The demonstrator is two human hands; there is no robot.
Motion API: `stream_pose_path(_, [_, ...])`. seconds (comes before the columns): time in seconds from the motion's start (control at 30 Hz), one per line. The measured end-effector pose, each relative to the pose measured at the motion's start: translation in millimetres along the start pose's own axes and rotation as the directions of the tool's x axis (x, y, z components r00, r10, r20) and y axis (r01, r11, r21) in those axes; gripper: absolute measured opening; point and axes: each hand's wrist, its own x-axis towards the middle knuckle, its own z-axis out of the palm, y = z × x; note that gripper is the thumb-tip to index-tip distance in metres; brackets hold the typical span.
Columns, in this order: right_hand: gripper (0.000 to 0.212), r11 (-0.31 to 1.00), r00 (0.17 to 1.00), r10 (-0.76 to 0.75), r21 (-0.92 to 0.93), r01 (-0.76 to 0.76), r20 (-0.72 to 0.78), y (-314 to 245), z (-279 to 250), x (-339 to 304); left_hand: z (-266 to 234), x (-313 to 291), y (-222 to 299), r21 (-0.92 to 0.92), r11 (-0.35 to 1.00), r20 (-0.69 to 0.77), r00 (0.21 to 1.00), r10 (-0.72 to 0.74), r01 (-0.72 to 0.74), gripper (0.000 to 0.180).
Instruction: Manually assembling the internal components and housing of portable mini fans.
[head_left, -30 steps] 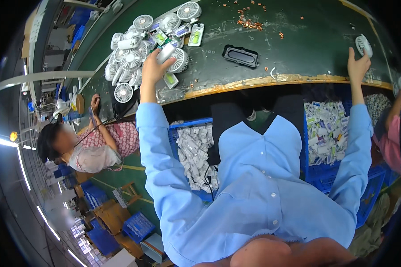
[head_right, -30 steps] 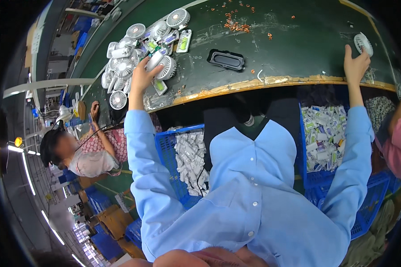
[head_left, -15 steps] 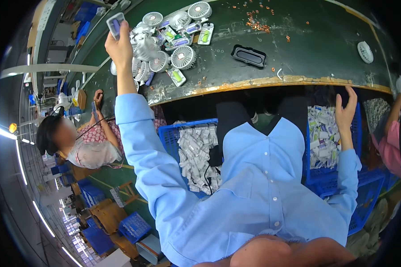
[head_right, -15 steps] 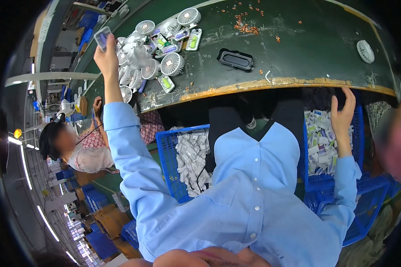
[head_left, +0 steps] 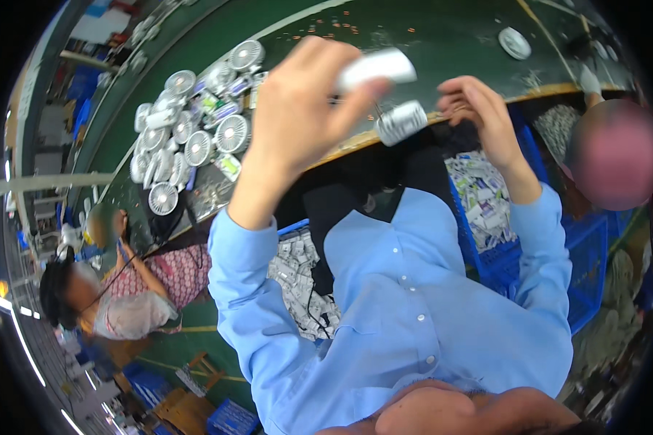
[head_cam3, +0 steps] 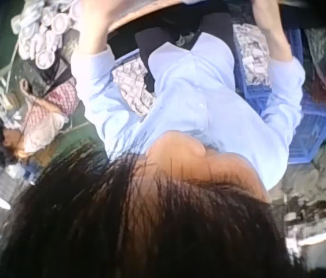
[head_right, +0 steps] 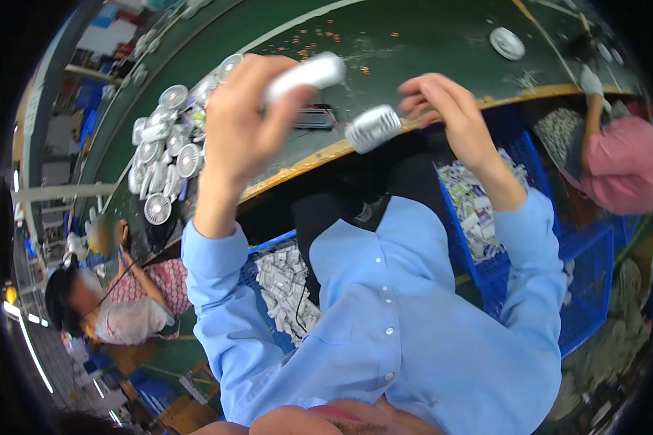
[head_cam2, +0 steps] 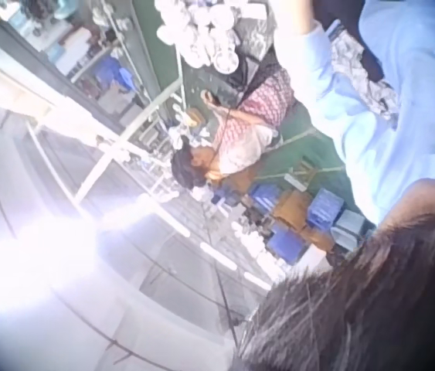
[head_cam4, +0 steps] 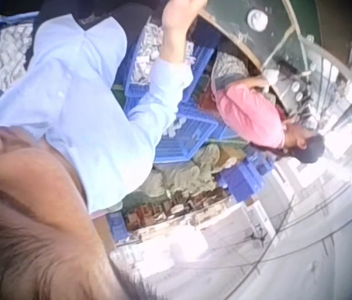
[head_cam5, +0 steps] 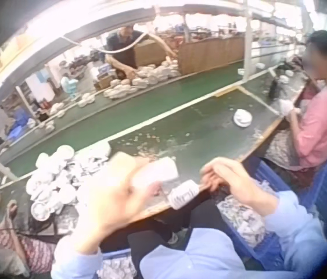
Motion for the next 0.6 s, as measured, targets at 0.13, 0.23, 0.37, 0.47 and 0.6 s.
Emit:
stream_pose_path(0.13, [0.07, 0.884, 0.791, 0.386, 0.054, -0.464, 0.475, 5, 10, -13, 46, -15, 43, -0.015, 0.972, 0.108, 0.966, 0.235, -0.235, 0.05])
stream_pose_path(0.23, [0.054, 0.623, 0.655, 0.376, 0.345, -0.702, 0.655, 30, 10, -39, 63, -43, 65, -0.1, 0.939, 0.091, 0.937, 0.337, -0.328, 0.051])
stream_pose_path(0.37, [0.029, 0.692, 0.566, 0.387, 0.176, -0.7, 0.728, 46, 17, -52, 71, -82, 88, 0.066, 0.841, 0.091, 0.843, 0.53, -0.536, 0.021])
stream_pose_path(0.47, [0.018, 0.755, 0.604, 0.372, 0.148, -0.639, 0.705, 49, 29, -60, 86, -114, 94, 0.116, 0.83, 0.042, 0.838, 0.545, -0.545, 0.011])
stream_pose_path(0.6, [0.021, 0.686, 0.643, 0.441, 0.227, -0.691, 0.625, 40, 36, -59, 93, -164, 86, -0.031, 0.933, -0.276, 0.9, 0.337, -0.358, 0.04])
